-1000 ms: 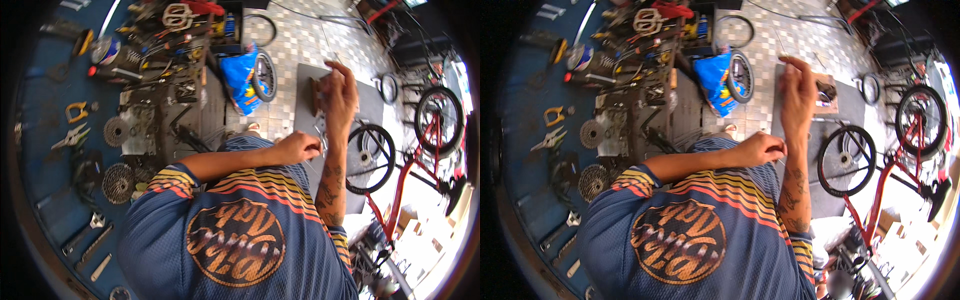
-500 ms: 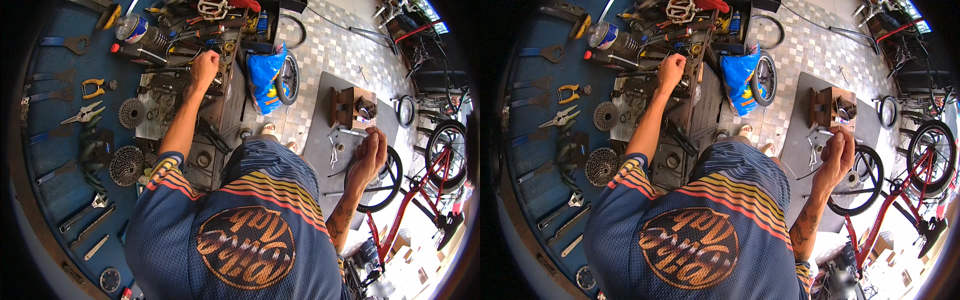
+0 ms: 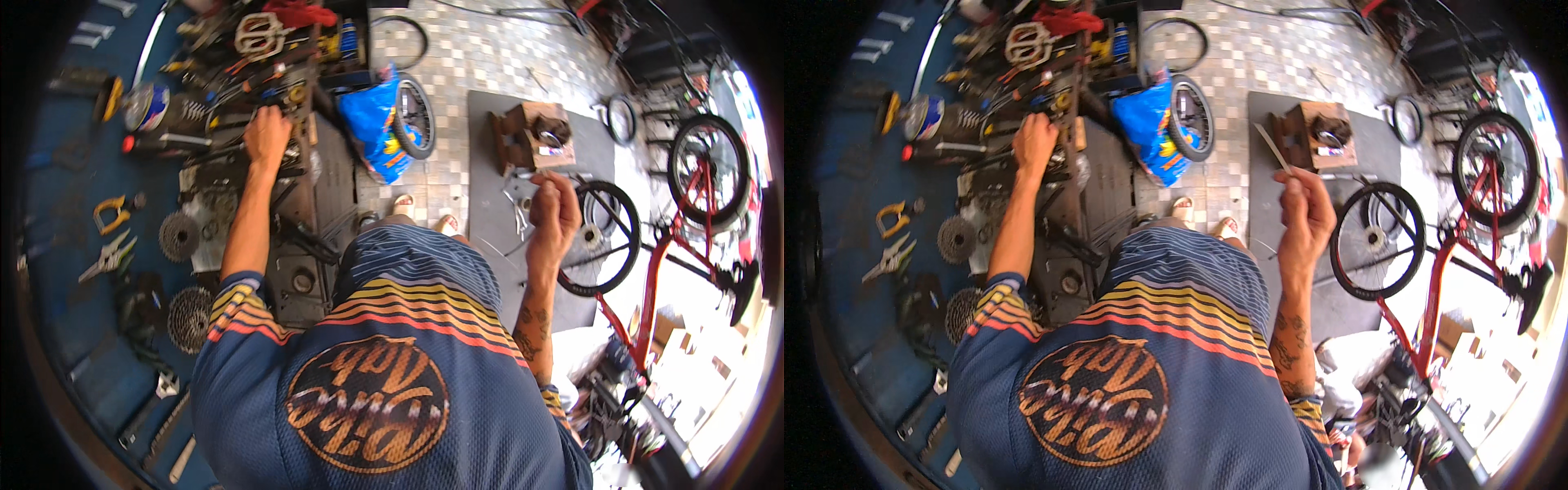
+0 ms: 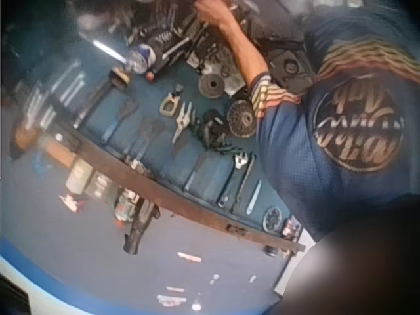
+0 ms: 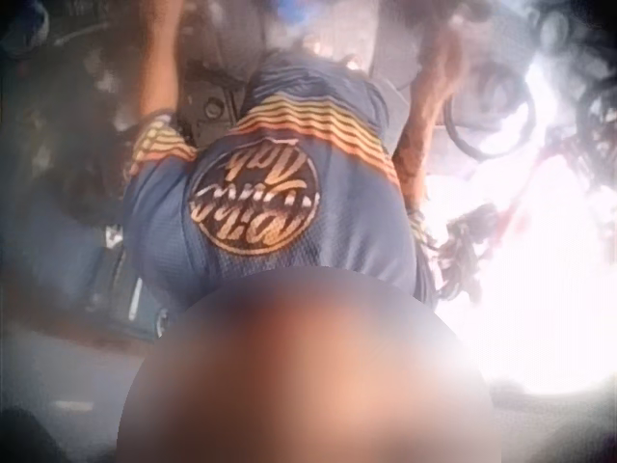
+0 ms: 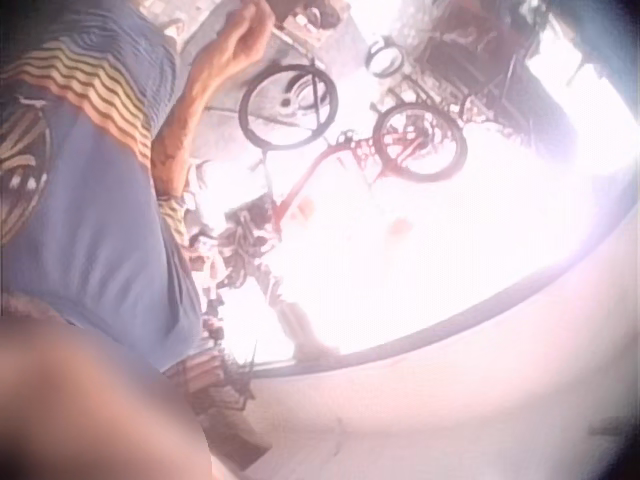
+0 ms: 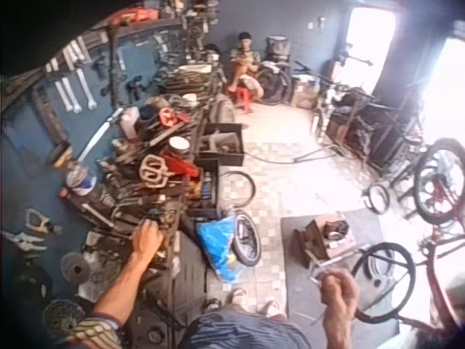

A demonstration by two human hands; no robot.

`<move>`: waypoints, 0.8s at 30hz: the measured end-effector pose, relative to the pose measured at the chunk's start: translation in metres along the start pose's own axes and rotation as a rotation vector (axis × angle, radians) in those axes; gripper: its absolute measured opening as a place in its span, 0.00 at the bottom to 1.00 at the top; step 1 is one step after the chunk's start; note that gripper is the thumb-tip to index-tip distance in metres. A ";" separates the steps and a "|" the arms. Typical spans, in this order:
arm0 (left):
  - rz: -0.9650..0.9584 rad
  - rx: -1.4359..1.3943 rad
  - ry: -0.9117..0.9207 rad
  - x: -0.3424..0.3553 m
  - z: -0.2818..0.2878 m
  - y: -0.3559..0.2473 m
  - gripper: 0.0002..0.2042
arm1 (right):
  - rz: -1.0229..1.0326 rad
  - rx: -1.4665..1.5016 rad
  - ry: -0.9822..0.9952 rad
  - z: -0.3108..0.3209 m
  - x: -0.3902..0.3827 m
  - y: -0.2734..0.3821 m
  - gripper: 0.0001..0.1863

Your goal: The person works on a bicycle's handlebar area, handling brake cables and small parts. They route a cable through the handlebar and adjust components while standing in a workshop.

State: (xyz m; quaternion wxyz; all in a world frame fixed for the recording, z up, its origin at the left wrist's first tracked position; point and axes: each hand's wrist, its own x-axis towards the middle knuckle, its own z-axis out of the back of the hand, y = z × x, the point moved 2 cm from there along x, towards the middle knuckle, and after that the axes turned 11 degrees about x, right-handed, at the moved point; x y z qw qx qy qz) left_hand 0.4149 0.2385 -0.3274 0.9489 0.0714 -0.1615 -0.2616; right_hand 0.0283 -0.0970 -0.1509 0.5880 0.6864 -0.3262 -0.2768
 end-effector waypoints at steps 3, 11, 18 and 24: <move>0.147 -0.161 -0.013 -0.003 0.004 0.004 0.10 | 0.014 0.014 0.040 -0.001 -0.005 0.003 0.10; 0.497 -1.540 0.139 0.002 0.090 -0.060 0.12 | 0.069 0.007 0.021 -0.010 -0.011 0.015 0.09; -0.143 -2.166 0.306 -0.013 0.248 -0.168 0.09 | 0.305 -0.393 0.090 -0.030 -0.017 0.044 0.06; -0.176 -2.169 0.363 -0.013 0.278 -0.183 0.07 | 0.436 -0.425 0.121 -0.033 -0.023 0.062 0.09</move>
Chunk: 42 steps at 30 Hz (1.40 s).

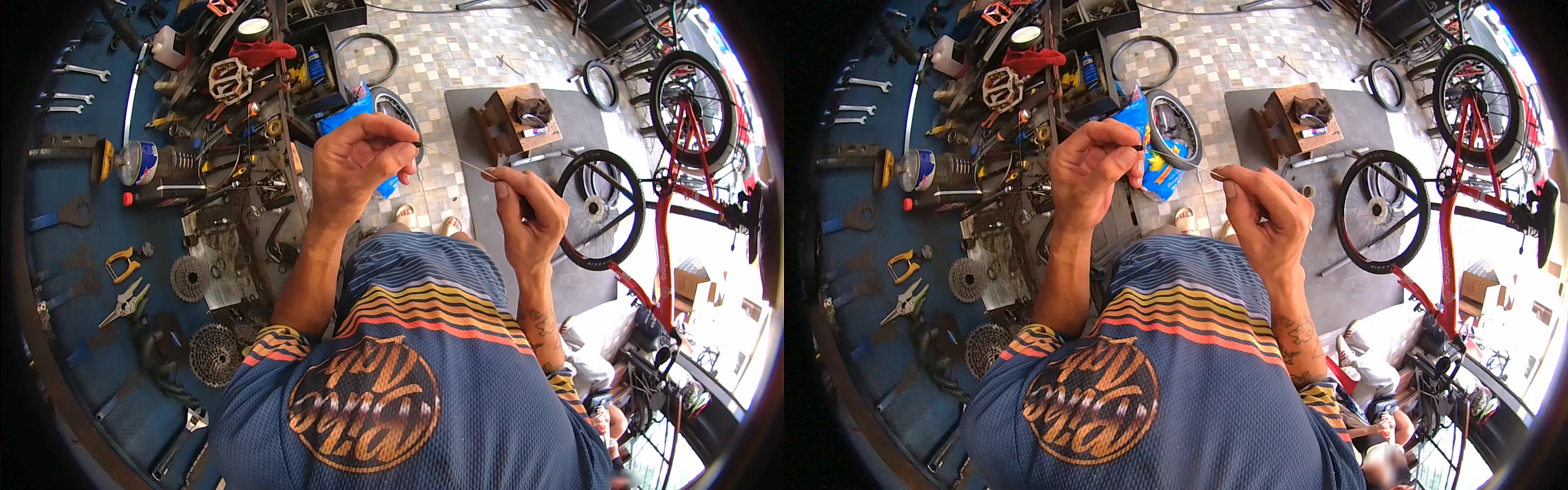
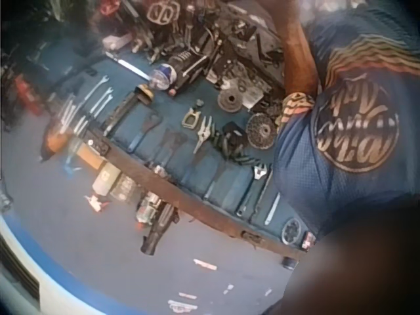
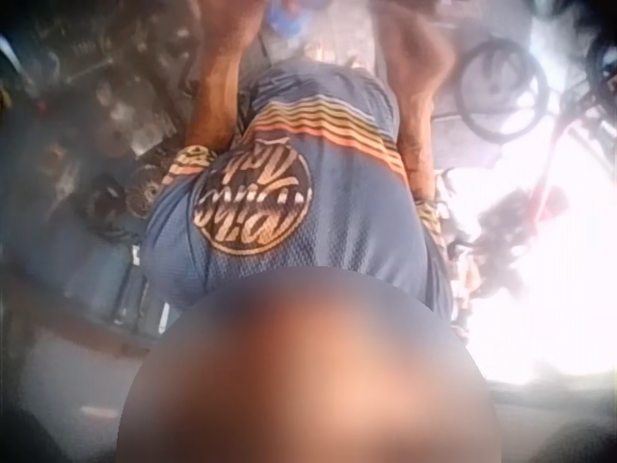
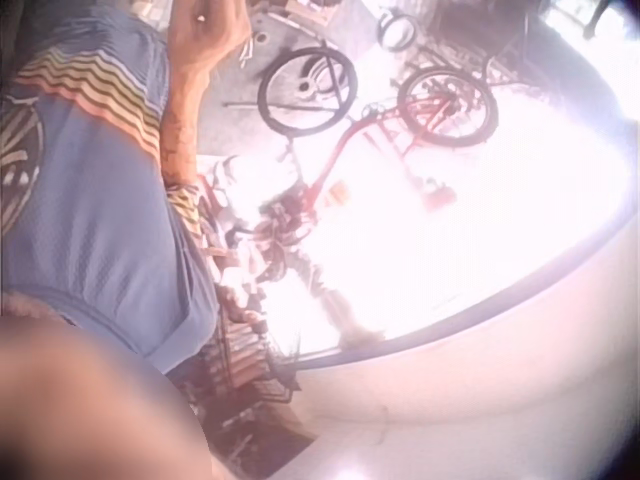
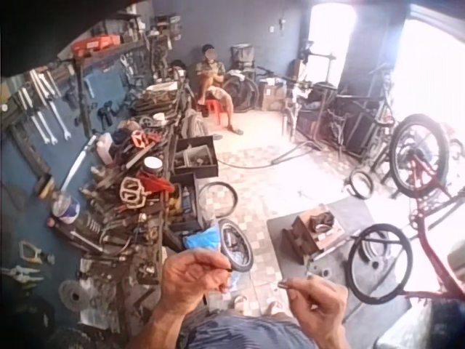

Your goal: The person works on a bicycle's handlebar area, handling brake cables and small parts. They route a cable through the handlebar and adjust components while standing in a workshop.

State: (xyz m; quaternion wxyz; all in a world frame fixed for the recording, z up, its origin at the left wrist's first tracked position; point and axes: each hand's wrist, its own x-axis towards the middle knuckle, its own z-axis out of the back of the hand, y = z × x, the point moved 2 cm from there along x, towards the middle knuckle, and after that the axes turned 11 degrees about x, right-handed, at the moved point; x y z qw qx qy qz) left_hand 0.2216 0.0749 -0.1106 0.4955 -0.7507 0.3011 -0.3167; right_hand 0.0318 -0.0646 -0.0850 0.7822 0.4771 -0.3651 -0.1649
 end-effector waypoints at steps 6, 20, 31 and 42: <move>0.030 0.015 0.017 -0.001 -0.004 0.006 0.07 | 0.005 -0.037 -0.009 0.004 -0.003 0.003 0.09; -0.049 0.094 0.177 0.003 -0.036 -0.002 0.09 | -0.397 0.418 0.058 -0.018 -0.017 -0.036 0.12; -0.463 0.530 0.087 0.005 -0.081 -0.009 0.12 | -0.248 0.942 -0.082 -0.022 -0.031 -0.073 0.07; -0.470 0.494 0.086 0.006 -0.083 -0.005 0.12 | -0.228 0.870 -0.100 -0.012 -0.029 -0.074 0.05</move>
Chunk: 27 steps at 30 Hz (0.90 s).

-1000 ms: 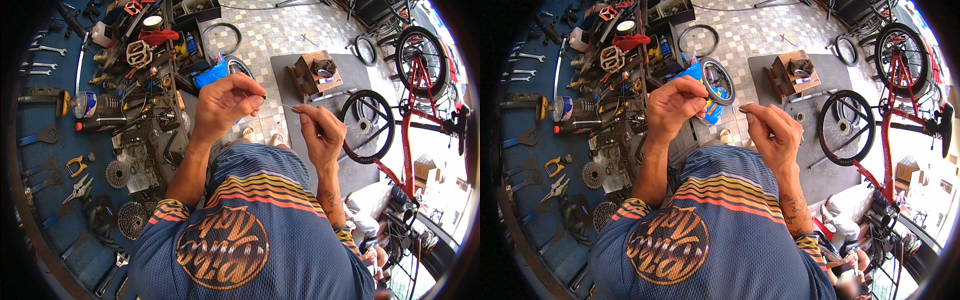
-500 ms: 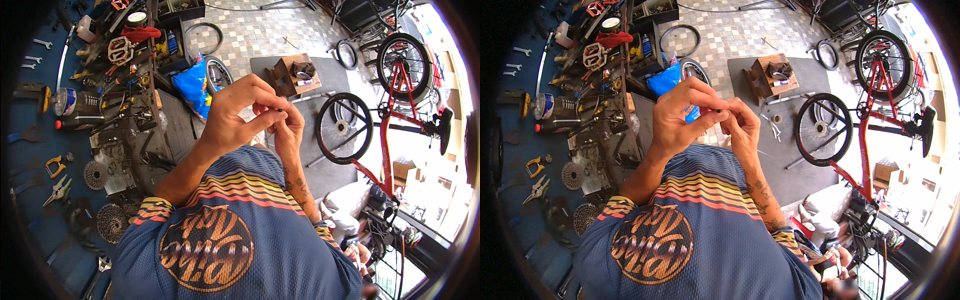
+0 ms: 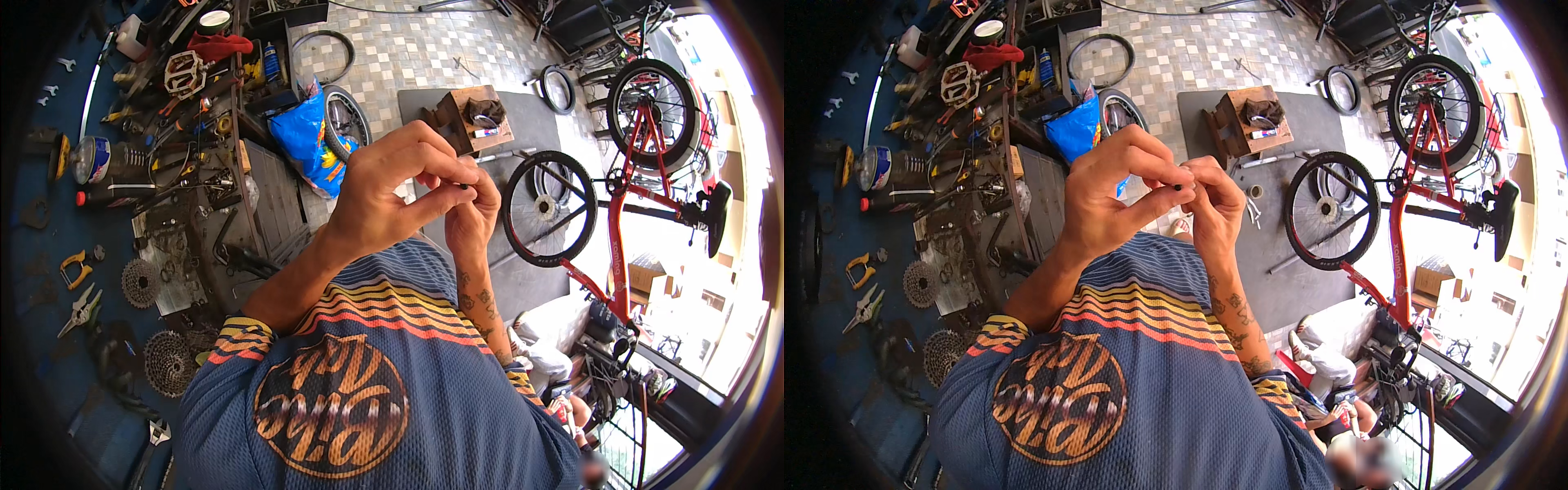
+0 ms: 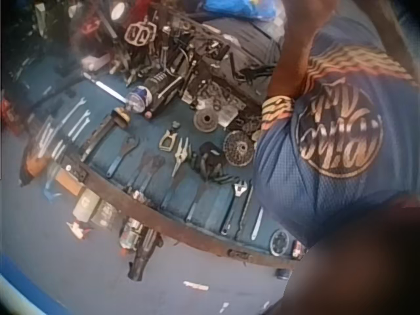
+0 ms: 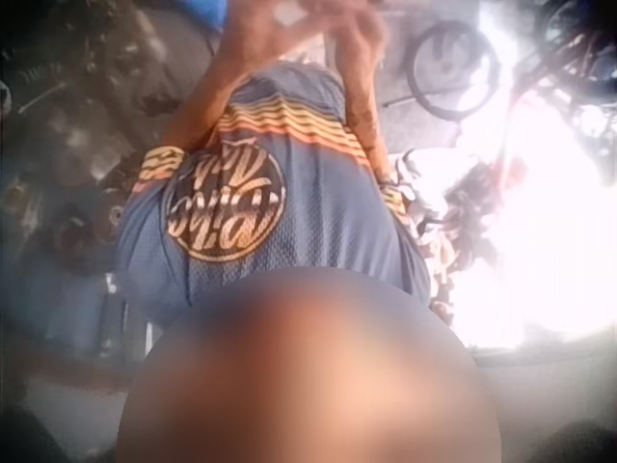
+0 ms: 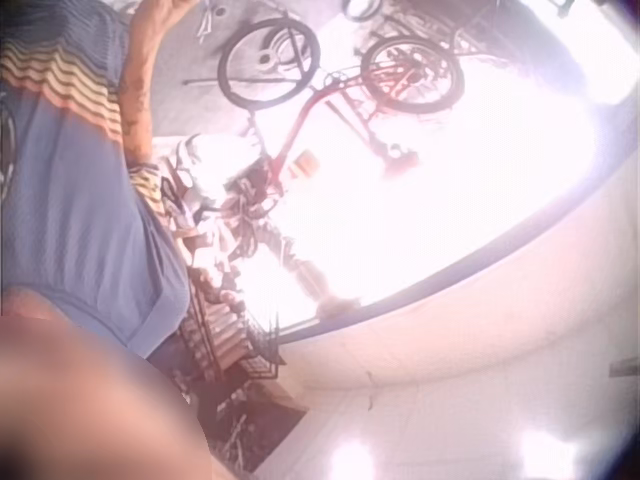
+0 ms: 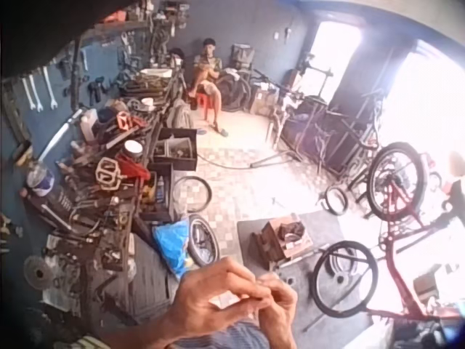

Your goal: The person works on a bicycle's handlebar area, handling brake cables and small parts. They route a cable through the handlebar and adjust components while standing in a workshop.

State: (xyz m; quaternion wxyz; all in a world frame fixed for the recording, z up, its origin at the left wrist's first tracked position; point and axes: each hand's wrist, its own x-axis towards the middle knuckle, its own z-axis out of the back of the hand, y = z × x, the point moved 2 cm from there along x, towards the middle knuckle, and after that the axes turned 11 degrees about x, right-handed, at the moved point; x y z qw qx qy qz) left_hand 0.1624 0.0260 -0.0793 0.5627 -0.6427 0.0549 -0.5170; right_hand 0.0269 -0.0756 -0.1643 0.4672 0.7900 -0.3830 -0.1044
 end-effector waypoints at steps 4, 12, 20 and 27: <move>0.002 -0.014 0.005 0.000 -0.001 0.000 0.12 | 0.014 0.008 0.008 -0.002 0.000 0.002 0.05; 0.001 -0.001 0.019 0.000 -0.002 -0.001 0.13 | 0.020 0.007 -0.032 0.001 -0.002 0.004 0.05; 0.007 -0.037 0.020 -0.001 -0.004 -0.002 0.11 | 0.027 0.010 -0.022 0.002 -0.003 0.004 0.05; 0.011 -0.035 0.032 -0.003 -0.004 -0.003 0.11 | 0.041 -0.040 -0.017 0.001 -0.003 0.006 0.05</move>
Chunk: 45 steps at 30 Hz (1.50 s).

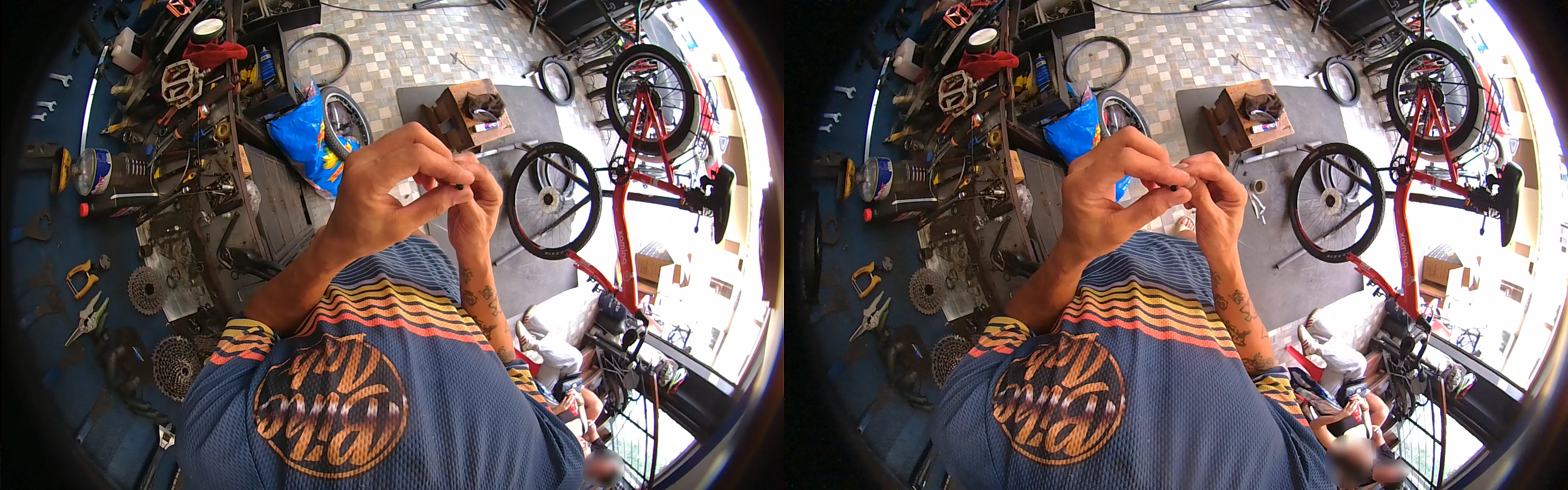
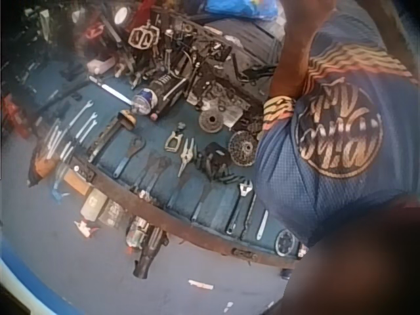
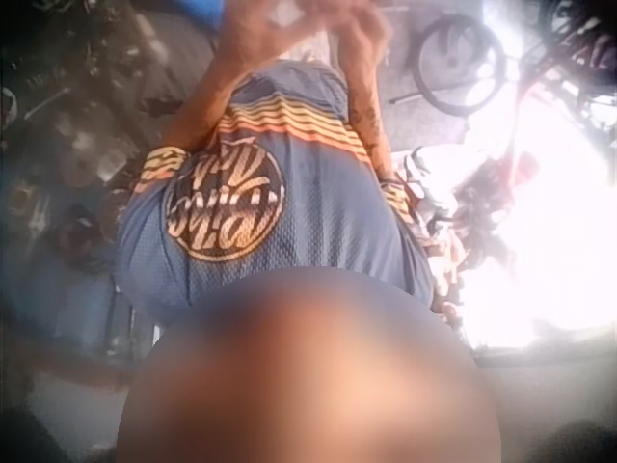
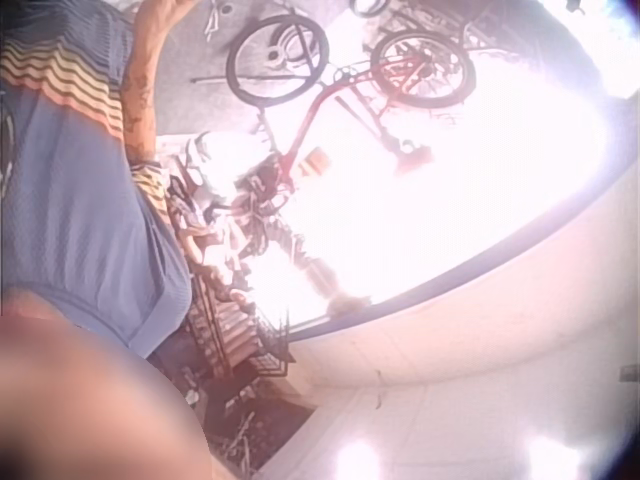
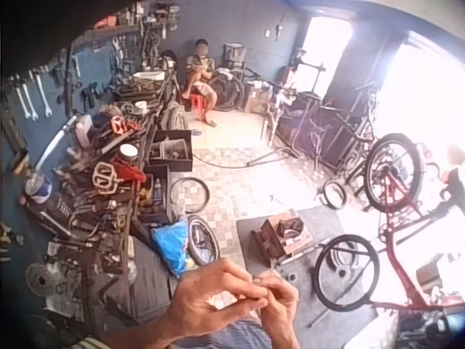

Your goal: The person works on a bicycle's handlebar area, handling brake cables and small parts. They route a cable through the handlebar and adjust components while standing in a workshop.

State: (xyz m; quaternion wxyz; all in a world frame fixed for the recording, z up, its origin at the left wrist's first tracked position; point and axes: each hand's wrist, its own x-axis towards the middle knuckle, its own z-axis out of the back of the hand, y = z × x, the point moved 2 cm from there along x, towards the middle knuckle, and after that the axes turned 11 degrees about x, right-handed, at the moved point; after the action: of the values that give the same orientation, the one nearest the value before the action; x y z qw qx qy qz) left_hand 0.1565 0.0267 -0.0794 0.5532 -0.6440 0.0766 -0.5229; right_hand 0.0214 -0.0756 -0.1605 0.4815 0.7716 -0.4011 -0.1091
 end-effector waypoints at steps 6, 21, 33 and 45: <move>0.008 0.007 0.007 -0.002 0.001 -0.001 0.11 | -0.011 -0.008 -0.014 -0.001 -0.001 0.000 0.06; 0.002 0.006 0.015 -0.001 0.004 -0.002 0.11 | -0.008 -0.019 -0.031 -0.003 -0.001 0.000 0.05; 0.013 -0.008 0.025 0.002 0.005 0.001 0.11 | -0.003 -0.019 -0.029 -0.001 0.001 -0.002 0.05; 0.066 0.013 0.052 0.000 0.000 0.016 0.11 | -0.024 -0.006 -0.042 -0.002 0.003 0.001 0.06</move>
State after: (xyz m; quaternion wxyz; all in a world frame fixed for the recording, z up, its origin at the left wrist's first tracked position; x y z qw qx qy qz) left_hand 0.1644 0.0205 -0.0916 0.5724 -0.6236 0.1088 -0.5212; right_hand 0.0241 -0.0770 -0.1576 0.4740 0.7725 -0.4013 -0.1323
